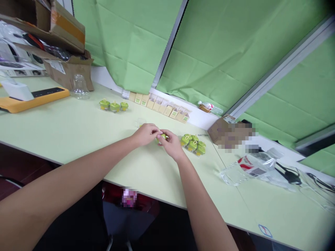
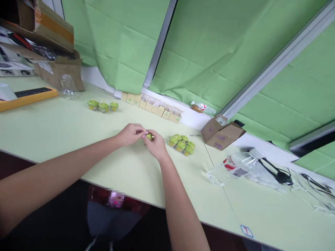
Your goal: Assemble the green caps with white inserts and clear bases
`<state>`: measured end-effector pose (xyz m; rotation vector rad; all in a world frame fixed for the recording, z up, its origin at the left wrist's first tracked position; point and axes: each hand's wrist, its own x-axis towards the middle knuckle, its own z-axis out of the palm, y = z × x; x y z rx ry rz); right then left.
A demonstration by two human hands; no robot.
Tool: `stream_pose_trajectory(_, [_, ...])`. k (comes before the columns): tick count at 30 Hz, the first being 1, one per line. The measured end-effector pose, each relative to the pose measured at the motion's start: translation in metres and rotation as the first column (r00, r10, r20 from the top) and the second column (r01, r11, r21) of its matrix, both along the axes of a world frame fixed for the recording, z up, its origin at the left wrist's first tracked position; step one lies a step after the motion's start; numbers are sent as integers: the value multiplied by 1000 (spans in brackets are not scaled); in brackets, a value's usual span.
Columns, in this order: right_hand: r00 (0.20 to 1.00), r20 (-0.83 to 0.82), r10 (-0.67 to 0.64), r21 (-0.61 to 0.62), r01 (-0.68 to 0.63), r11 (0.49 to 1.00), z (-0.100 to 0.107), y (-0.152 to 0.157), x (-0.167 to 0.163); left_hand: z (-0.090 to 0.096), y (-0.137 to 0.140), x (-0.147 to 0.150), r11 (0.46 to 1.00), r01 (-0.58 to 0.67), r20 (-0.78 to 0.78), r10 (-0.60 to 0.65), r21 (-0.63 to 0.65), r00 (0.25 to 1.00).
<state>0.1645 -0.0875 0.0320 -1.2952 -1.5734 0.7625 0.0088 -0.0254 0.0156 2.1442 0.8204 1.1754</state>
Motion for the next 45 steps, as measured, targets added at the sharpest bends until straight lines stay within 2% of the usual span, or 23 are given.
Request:
stream_pose_trajectory(2, [995,-92,49,-84,-57,995,0,1,0,1,2,-1,998,-15,22,17,-66,1000])
stream_pose_trajectory(4, [980,-196,-19,-135,-8,991,0,2,0,3,11,-7,992,-102,79,108,-76,991])
stream_pose_trajectory(6, [953,-282,-109,-184,58,981,-1,3,1,4,25,-19,962,-271,121,268,14,956])
stream_pose_trajectory(7, [938,-317,-143,-200,81,976,-2,4,1,2,33,-26,927,-370,114,362,62,925])
stream_pose_trajectory(9, [916,-356,-186,-203,118,972,-4,6,4,-4,48,-40,884,-458,10,459,91,888])
stream_pose_trajectory(11, [912,-335,-237,-167,190,968,-5,8,6,-11,56,-49,917,-399,-148,398,29,905])
stream_pose_trajectory(13, [915,-295,-276,-82,263,961,-5,10,8,-15,55,-50,952,-301,-228,283,-50,932])
stream_pose_trajectory(17, [926,-265,-270,104,306,946,-3,11,7,-12,29,-31,986,-37,-187,6,-161,982])
stream_pose_trajectory(20, [948,-200,-247,162,281,946,-5,12,6,-7,9,-14,973,157,-171,-186,-171,968])
stream_pose_trajectory(24, [966,-39,-256,174,259,950,-9,13,8,-8,2,-4,977,163,-168,-185,-139,968])
stream_pose_trajectory(32, [964,182,-195,147,170,974,-13,10,9,-12,5,-6,971,192,-109,-208,-140,972])
stream_pose_trajectory(38, [955,234,-180,90,163,983,-19,12,9,-12,2,-6,967,188,-83,-204,-170,975])
stream_pose_trajectory(42, [951,260,-165,124,136,983,-24,15,11,-12,1,-6,949,227,-22,-237,-220,971])
stream_pose_trajectory(45, [927,337,-166,182,109,977,-24,15,12,-17,2,-2,924,277,86,-264,-263,961])
